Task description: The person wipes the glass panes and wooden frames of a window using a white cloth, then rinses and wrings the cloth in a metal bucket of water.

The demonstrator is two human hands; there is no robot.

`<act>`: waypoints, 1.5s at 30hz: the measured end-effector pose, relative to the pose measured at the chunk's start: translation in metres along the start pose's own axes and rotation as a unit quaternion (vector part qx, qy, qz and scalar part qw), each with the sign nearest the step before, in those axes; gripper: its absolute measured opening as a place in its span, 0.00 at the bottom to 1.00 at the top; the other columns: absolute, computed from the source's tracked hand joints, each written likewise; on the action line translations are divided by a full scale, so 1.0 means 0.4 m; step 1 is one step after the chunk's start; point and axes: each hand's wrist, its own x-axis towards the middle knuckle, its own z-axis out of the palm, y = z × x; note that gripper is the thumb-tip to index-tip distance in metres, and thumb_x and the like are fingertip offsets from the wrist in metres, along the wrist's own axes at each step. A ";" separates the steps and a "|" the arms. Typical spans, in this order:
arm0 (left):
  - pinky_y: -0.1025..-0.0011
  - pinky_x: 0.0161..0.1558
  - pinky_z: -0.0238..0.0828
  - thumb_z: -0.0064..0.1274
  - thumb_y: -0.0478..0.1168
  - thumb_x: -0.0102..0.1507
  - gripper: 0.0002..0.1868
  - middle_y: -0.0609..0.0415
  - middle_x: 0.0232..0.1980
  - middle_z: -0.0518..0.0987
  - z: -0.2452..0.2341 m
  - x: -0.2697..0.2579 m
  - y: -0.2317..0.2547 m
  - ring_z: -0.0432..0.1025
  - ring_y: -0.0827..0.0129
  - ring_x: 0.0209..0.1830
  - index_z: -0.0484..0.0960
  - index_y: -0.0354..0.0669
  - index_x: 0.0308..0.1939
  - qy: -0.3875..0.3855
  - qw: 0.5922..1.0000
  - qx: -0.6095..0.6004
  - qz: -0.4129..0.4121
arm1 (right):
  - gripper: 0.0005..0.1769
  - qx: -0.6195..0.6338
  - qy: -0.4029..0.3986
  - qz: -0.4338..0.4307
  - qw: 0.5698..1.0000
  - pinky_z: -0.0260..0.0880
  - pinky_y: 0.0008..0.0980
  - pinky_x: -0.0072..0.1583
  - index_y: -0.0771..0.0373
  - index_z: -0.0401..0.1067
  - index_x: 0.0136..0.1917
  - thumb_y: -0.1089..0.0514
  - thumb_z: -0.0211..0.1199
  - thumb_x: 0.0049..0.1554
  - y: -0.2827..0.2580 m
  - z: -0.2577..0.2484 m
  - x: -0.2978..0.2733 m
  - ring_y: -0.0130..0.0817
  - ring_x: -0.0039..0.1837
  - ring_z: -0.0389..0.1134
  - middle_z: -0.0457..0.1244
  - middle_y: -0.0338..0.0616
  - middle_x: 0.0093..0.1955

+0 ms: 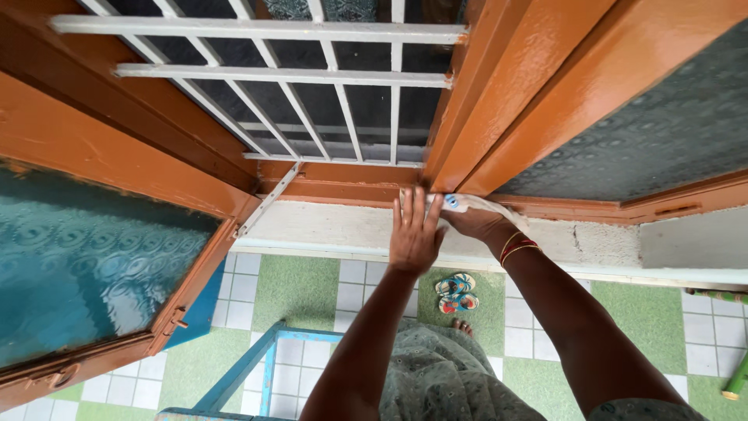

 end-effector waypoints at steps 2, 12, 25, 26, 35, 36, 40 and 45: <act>0.43 0.78 0.35 0.44 0.58 0.68 0.42 0.32 0.83 0.46 0.017 -0.062 0.015 0.40 0.38 0.83 0.50 0.46 0.81 -0.048 0.998 -0.039 -0.022 | 0.22 -0.006 -0.015 0.005 1.000 0.67 0.43 0.63 0.54 0.70 0.68 0.50 0.52 0.63 0.026 0.026 -0.009 0.47 0.61 0.69 0.68 0.51 0.60; 0.37 0.79 0.34 0.44 0.60 0.71 0.43 0.26 0.79 0.53 -0.017 -0.014 0.141 0.44 0.33 0.82 0.50 0.35 0.79 0.034 0.982 -0.176 -0.054 | 0.19 -0.403 0.068 -0.133 0.903 0.73 0.35 0.52 0.50 0.74 0.64 0.53 0.53 0.61 -0.055 -0.184 -0.061 0.31 0.51 0.72 0.69 0.35 0.54; 0.36 0.75 0.28 0.55 0.51 0.62 0.52 0.35 0.83 0.39 0.088 -0.115 0.192 0.33 0.39 0.83 0.41 0.38 0.80 -0.060 0.963 -0.131 -0.227 | 0.22 -0.327 0.004 -0.156 0.932 0.66 0.38 0.70 0.51 0.68 0.68 0.54 0.52 0.62 0.093 0.104 -0.055 0.36 0.65 0.70 0.65 0.37 0.66; 0.36 0.75 0.27 0.55 0.51 0.62 0.52 0.37 0.83 0.37 0.096 -0.121 0.198 0.31 0.39 0.83 0.40 0.39 0.80 -0.074 0.957 -0.130 -0.250 | 0.22 -0.328 0.003 -0.155 0.932 0.66 0.38 0.70 0.51 0.68 0.68 0.54 0.52 0.62 0.125 0.134 -0.051 0.36 0.65 0.70 0.65 0.37 0.66; 0.37 0.75 0.24 0.51 0.53 0.66 0.49 0.41 0.84 0.34 0.105 -0.116 0.279 0.27 0.42 0.83 0.38 0.47 0.81 -0.108 0.957 -0.125 -0.238 | 0.34 -0.484 -0.256 -0.118 0.829 0.48 0.35 0.78 0.55 0.44 0.81 0.55 0.45 0.63 0.278 0.014 -0.209 0.28 0.78 0.50 0.47 0.34 0.82; 0.37 0.75 0.24 0.51 0.53 0.66 0.49 0.41 0.84 0.34 0.107 -0.111 0.290 0.27 0.42 0.83 0.38 0.47 0.81 -0.109 0.958 -0.125 -0.235 | 0.34 -0.486 -0.239 -0.103 0.834 0.50 0.36 0.77 0.54 0.48 0.80 0.56 0.47 0.62 0.302 -0.020 -0.250 0.29 0.78 0.51 0.49 0.34 0.80; 0.38 0.76 0.25 0.48 0.55 0.67 0.47 0.42 0.84 0.34 0.117 -0.078 0.337 0.27 0.43 0.84 0.38 0.48 0.81 -0.138 0.961 -0.113 -0.211 | 0.32 -0.492 -0.169 -0.046 0.853 0.55 0.39 0.75 0.51 0.60 0.75 0.59 0.54 0.57 0.363 -0.143 -0.424 0.30 0.76 0.54 0.56 0.34 0.75; 0.39 0.75 0.28 0.47 0.57 0.68 0.44 0.43 0.84 0.40 0.095 -0.058 0.418 0.31 0.43 0.83 0.41 0.51 0.81 -0.165 0.969 -0.112 -0.143 | 0.20 -0.465 0.048 -0.071 0.881 0.68 0.45 0.70 0.54 0.71 0.63 0.56 0.59 0.57 0.259 -0.144 -0.534 0.38 0.68 0.68 0.66 0.39 0.60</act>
